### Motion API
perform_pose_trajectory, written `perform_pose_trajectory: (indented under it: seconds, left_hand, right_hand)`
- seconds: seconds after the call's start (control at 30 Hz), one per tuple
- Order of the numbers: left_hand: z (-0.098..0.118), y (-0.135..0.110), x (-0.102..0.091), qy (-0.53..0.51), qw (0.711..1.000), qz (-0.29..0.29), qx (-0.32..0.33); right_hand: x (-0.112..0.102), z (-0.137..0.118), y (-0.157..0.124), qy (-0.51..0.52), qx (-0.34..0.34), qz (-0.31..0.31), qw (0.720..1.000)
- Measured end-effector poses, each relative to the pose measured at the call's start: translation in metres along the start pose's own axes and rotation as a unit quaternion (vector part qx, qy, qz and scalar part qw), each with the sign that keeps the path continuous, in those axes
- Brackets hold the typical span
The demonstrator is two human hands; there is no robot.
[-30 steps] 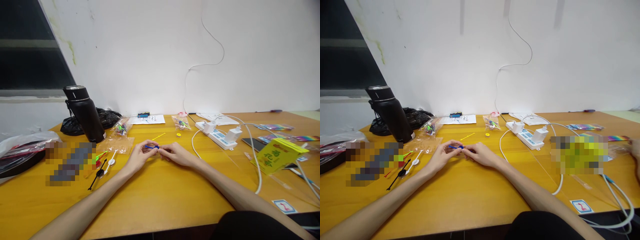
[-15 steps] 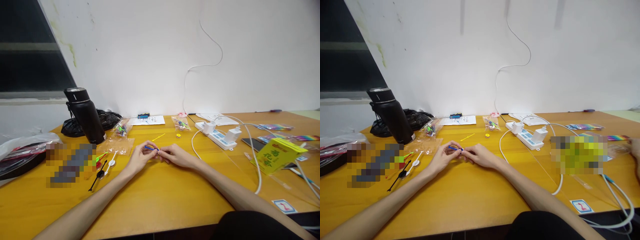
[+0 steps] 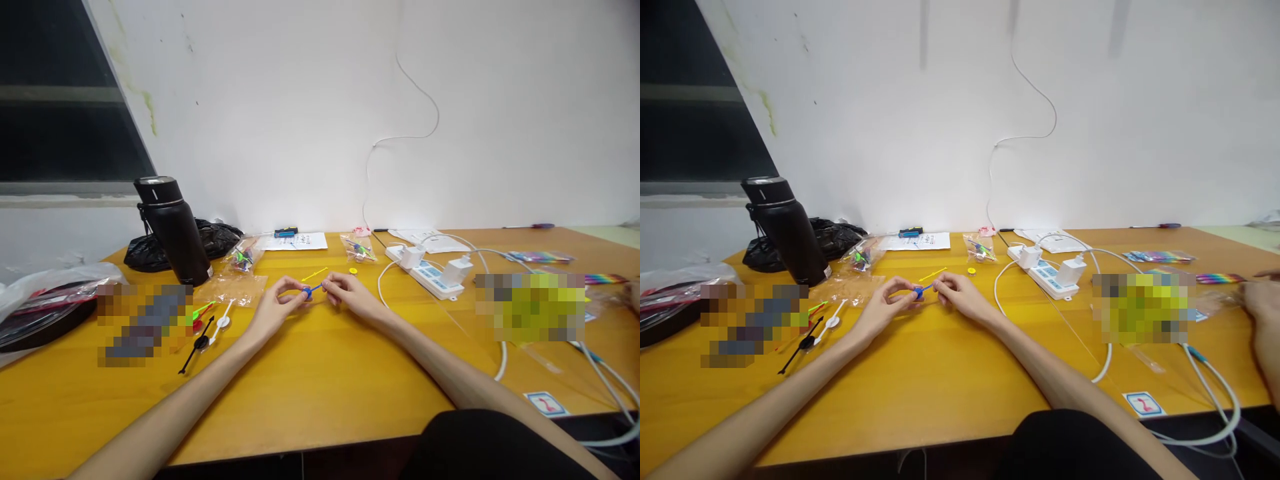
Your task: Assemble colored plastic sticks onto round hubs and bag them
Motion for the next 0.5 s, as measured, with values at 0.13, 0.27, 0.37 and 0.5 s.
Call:
perform_pose_trajectory:
  seconds: [0.13, 0.27, 0.37, 0.5]
  left_hand:
    - [0.016, -0.009, 0.003, 0.122, 0.991, -0.021, 0.045]
    - [0.038, -0.016, 0.001, 0.245, 0.963, -0.013, 0.109]
    - [0.049, -0.021, -0.003, 0.303, 0.942, 0.001, 0.144]
    - [0.052, -0.034, -0.012, 0.367, 0.918, 0.012, 0.148]
  right_hand:
    - [0.003, -0.002, 0.0, 0.03, -0.005, -0.005, 1.0]
    - [0.008, -0.005, -0.002, 0.056, -0.009, -0.026, 0.998]
    - [0.013, -0.006, -0.003, 0.074, -0.008, -0.044, 0.996]
    - [0.019, -0.005, -0.004, 0.089, 0.005, -0.077, 0.993]
Point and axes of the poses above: each hand's wrist, its own y-axis towards the middle knuckle, its own x-axis out of the palm, z = x × y, the point moved 5 cm from there along y, towards the middle knuckle, and after that the axes turned 13 degrees about y, right-handed, at the moved point
